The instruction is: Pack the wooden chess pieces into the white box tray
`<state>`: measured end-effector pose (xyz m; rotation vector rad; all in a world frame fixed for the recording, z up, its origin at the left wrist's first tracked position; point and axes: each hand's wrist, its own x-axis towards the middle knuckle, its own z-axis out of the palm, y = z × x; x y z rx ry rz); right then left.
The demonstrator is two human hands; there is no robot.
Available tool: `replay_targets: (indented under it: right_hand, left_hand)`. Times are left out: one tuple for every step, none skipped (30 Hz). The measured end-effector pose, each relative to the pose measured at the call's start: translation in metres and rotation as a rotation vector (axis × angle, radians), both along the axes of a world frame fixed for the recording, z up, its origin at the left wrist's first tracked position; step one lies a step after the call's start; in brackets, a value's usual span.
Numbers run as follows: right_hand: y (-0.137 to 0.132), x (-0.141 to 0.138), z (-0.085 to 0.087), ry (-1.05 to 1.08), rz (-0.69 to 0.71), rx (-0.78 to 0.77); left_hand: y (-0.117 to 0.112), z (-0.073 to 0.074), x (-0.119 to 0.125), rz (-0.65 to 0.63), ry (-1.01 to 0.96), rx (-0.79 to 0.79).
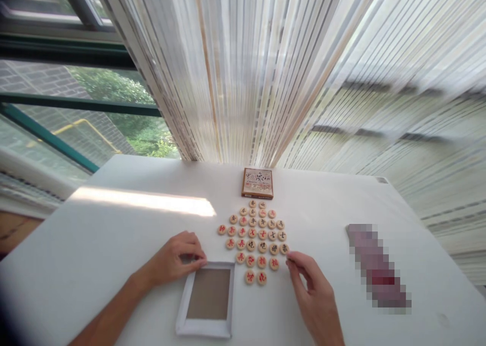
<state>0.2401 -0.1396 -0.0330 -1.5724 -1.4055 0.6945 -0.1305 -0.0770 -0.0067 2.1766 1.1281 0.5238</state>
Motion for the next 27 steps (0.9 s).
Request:
replay_targets:
  right_hand:
    - [-0.002, -0.006, 0.004, -0.020, 0.049, 0.035]
    - [-0.004, -0.012, 0.009, -0.042, 0.092, 0.066]
    - [-0.005, -0.017, 0.014, -0.064, 0.130, 0.078]
    - [-0.006, -0.022, 0.019, -0.082, 0.149, 0.094]
    - [-0.006, -0.026, 0.024, -0.095, 0.168, 0.104]
    - [-0.006, -0.030, 0.029, -0.100, 0.186, 0.110]
    - [-0.006, -0.034, 0.034, -0.096, 0.202, 0.115]
    - [-0.006, -0.038, 0.038, -0.084, 0.222, 0.109]
    - [-0.005, -0.042, 0.042, -0.064, 0.239, 0.099]
    - [-0.005, -0.046, 0.045, -0.039, 0.256, 0.085]
    - [-0.004, -0.051, 0.047, -0.011, 0.270, 0.070]
    - [-0.004, -0.056, 0.049, 0.015, 0.281, 0.059]
    - [-0.004, -0.062, 0.050, 0.038, 0.293, 0.049]
    - [-0.003, -0.068, 0.051, 0.058, 0.304, 0.039]
    - [-0.002, -0.073, 0.051, 0.075, 0.320, 0.030]
    - [-0.002, -0.079, 0.052, 0.089, 0.342, 0.020]
    - [-0.001, -0.085, 0.053, 0.101, 0.367, 0.011]
    - [0.000, -0.091, 0.055, 0.106, 0.395, 0.005]
    - [0.001, -0.096, 0.057, 0.106, 0.420, 0.003]
    - [0.001, -0.101, 0.059, 0.102, 0.443, 0.001]
    - [0.002, -0.106, 0.061, 0.096, 0.464, -0.005]
    - [0.002, -0.111, 0.063, 0.089, 0.481, -0.014]
    - [0.002, -0.116, 0.064, 0.080, 0.496, -0.027]
    - [0.002, -0.121, 0.066, 0.071, 0.513, -0.041]
    - [0.001, -0.126, 0.066, 0.063, 0.528, -0.059]
    - [0.000, -0.130, 0.066, 0.056, 0.540, -0.080]
    - [-0.001, -0.134, 0.065, 0.058, 0.548, -0.107]
  left_hand:
    - [0.000, 0.001, 0.000, -0.001, -0.001, 0.003]
    - [0.000, 0.001, 0.000, 0.000, -0.002, 0.006]
    - [0.000, 0.002, 0.000, 0.002, -0.005, 0.008]
    - [0.000, 0.003, -0.001, 0.009, -0.011, 0.006]
    - [0.000, 0.003, -0.002, 0.020, -0.018, -0.001]
    - [0.000, 0.004, -0.004, 0.034, -0.026, -0.012]
    - [0.000, 0.004, -0.006, 0.048, -0.034, -0.028]
    - [-0.001, 0.004, -0.008, 0.059, -0.042, -0.050]
    - [-0.001, 0.004, -0.010, 0.066, -0.050, -0.077]
    - [-0.001, 0.004, -0.012, 0.070, -0.058, -0.107]
    - [-0.002, 0.004, -0.014, 0.071, -0.067, -0.136]
    - [-0.002, 0.004, -0.015, 0.072, -0.077, -0.164]
    - [-0.003, 0.004, -0.017, 0.075, -0.085, -0.191]
    - [-0.004, 0.003, -0.017, 0.083, -0.093, -0.223]
    - [-0.004, 0.003, -0.017, 0.091, -0.101, -0.261]
    - [-0.005, 0.002, -0.017, 0.100, -0.110, -0.303]
    - [-0.005, 0.002, -0.017, 0.106, -0.120, -0.345]
    - [-0.006, 0.002, -0.017, 0.108, -0.132, -0.381]
    - [-0.006, 0.002, -0.017, 0.105, -0.144, -0.409]
    - [-0.007, 0.002, -0.017, 0.098, -0.155, -0.427]
    - [-0.007, 0.002, -0.018, 0.090, -0.161, -0.438]
    - [-0.007, 0.002, -0.018, 0.084, -0.166, -0.445]
    - [-0.007, 0.003, -0.019, 0.079, -0.170, -0.453]
    - [-0.007, 0.003, -0.020, 0.072, -0.173, -0.458]
    - [-0.006, 0.003, -0.021, 0.065, -0.175, -0.458]
    - [-0.006, 0.003, -0.023, 0.059, -0.178, -0.454]
    - [-0.006, 0.003, -0.024, 0.052, -0.181, -0.448]
